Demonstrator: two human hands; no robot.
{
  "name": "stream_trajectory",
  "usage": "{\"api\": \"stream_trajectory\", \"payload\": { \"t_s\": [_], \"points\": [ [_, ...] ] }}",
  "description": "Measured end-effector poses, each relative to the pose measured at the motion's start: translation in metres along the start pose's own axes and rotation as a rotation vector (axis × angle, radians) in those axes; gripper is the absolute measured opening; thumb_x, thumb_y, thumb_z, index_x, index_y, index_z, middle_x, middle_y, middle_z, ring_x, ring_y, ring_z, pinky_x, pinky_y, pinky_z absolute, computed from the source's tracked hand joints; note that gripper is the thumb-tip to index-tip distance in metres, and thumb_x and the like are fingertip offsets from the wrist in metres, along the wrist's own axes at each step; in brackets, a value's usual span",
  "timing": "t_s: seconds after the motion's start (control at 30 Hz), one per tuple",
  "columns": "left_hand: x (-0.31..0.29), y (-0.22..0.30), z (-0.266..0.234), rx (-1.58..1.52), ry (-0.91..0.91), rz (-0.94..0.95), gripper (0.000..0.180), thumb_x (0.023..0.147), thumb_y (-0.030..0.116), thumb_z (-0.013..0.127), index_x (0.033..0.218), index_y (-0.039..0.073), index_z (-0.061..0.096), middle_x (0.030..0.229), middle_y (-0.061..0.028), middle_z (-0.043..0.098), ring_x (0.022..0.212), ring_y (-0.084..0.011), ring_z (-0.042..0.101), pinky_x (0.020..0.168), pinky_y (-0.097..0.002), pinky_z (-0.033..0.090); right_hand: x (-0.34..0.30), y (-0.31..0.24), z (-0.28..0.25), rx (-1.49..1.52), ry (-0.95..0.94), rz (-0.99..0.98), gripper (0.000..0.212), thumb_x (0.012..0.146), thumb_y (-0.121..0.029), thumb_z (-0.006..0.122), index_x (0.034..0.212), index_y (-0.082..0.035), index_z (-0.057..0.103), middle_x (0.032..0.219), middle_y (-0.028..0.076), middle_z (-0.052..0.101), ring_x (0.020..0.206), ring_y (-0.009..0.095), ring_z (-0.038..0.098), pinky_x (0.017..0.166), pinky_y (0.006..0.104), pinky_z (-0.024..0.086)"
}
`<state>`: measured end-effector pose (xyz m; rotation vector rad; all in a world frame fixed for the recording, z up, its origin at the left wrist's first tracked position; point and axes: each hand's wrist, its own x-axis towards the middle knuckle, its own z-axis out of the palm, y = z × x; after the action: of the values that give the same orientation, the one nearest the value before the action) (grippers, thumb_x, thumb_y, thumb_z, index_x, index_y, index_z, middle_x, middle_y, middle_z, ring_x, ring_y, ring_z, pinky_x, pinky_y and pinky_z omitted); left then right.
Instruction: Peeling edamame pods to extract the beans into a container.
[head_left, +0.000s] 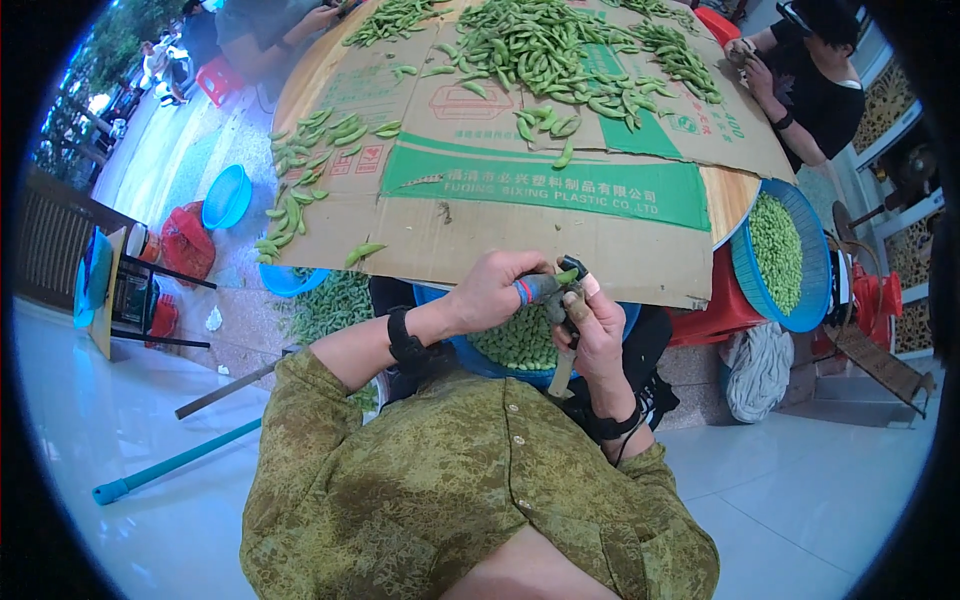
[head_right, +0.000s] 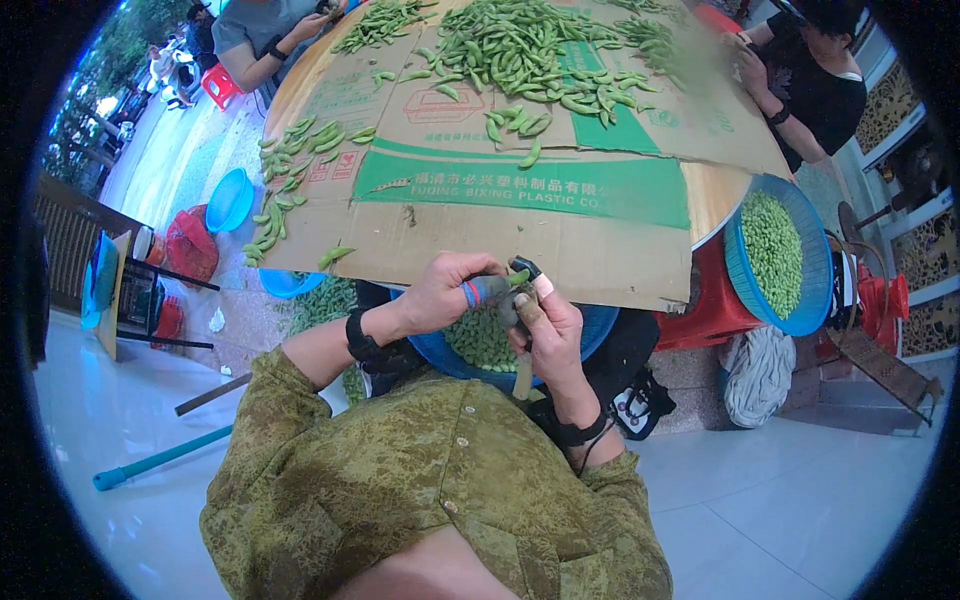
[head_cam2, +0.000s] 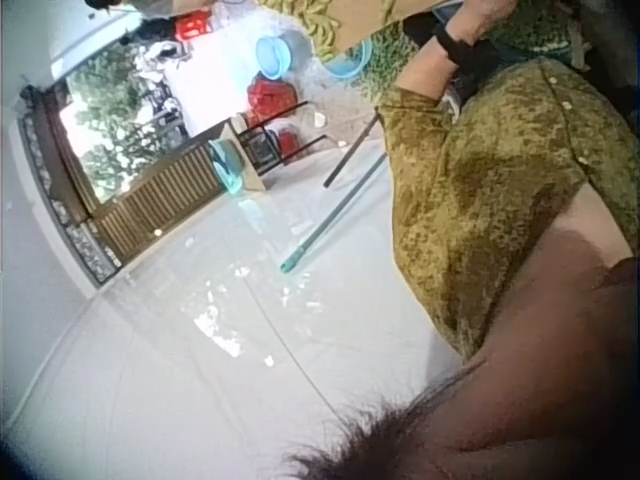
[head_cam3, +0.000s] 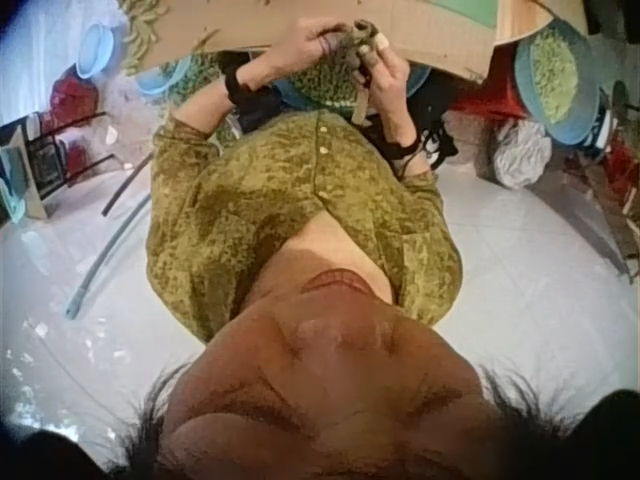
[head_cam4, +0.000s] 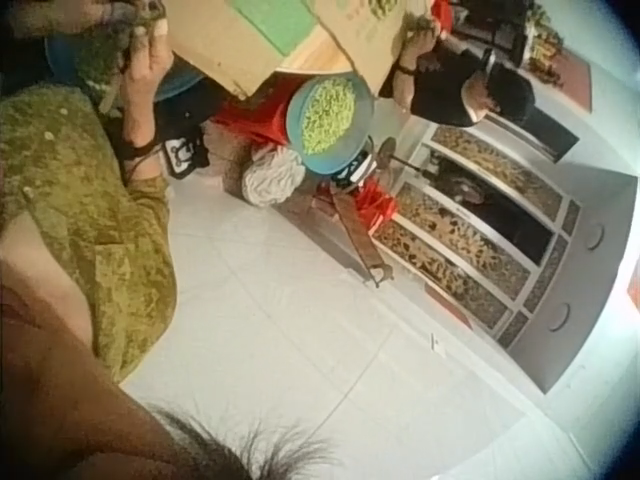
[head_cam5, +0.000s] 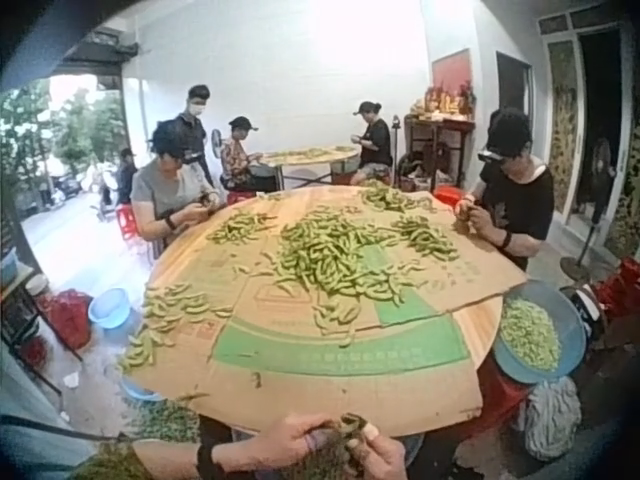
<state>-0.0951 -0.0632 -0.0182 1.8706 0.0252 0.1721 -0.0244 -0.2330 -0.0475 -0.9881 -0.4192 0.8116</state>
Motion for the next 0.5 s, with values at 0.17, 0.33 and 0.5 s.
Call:
{"api": "stream_trajectory", "payload": {
  "t_s": [0.17, 0.33, 0.5],
  "points": [
    [-0.001, -0.005, 0.002, -0.096, 0.068, 0.01, 0.013, 0.09, 0.011, 0.056, 0.094, 0.0, 0.062, 0.075, -0.0033, 0.062, 0.063, -0.0096, 0.055, 0.056, -0.0232, 0.043, 0.002, 0.007, 0.005, -0.123, 0.071, -0.11, 0.037, 0.093, -0.001, 0.048, 0.13, -0.003, 0.052, 0.072, -0.003, 0.053, 0.049, 0.003, 0.042, 0.042, 0.0183, 0.032],
    [0.001, -0.004, -0.007, -0.849, -0.087, -0.418, 0.012, 0.091, 0.011, 0.053, 0.089, 0.002, 0.062, 0.066, -0.0028, 0.057, 0.049, -0.0067, 0.046, 0.043, -0.0186, 0.032, 0.003, 0.0, 0.002, -0.266, -0.021, -0.206, 0.039, 0.09, 0.002, 0.051, 0.129, -0.001, 0.052, 0.075, 0.002, 0.057, 0.053, 0.007, 0.048, 0.045, 0.0222, 0.037],
    [-0.001, -0.01, -0.006, -1.209, -0.128, -0.493, 0.013, 0.092, 0.013, 0.052, 0.088, 0.002, 0.059, 0.064, -0.0005, 0.054, 0.045, -0.0043, 0.04, 0.038, -0.018, 0.028, 0.013, 0.012, -0.01, -0.881, -0.124, -0.64, 0.043, 0.084, 0.006, 0.055, 0.127, 0.001, 0.052, 0.083, 0.01, 0.063, 0.063, 0.013, 0.057, 0.056, 0.0253, 0.046]
  ]
}}
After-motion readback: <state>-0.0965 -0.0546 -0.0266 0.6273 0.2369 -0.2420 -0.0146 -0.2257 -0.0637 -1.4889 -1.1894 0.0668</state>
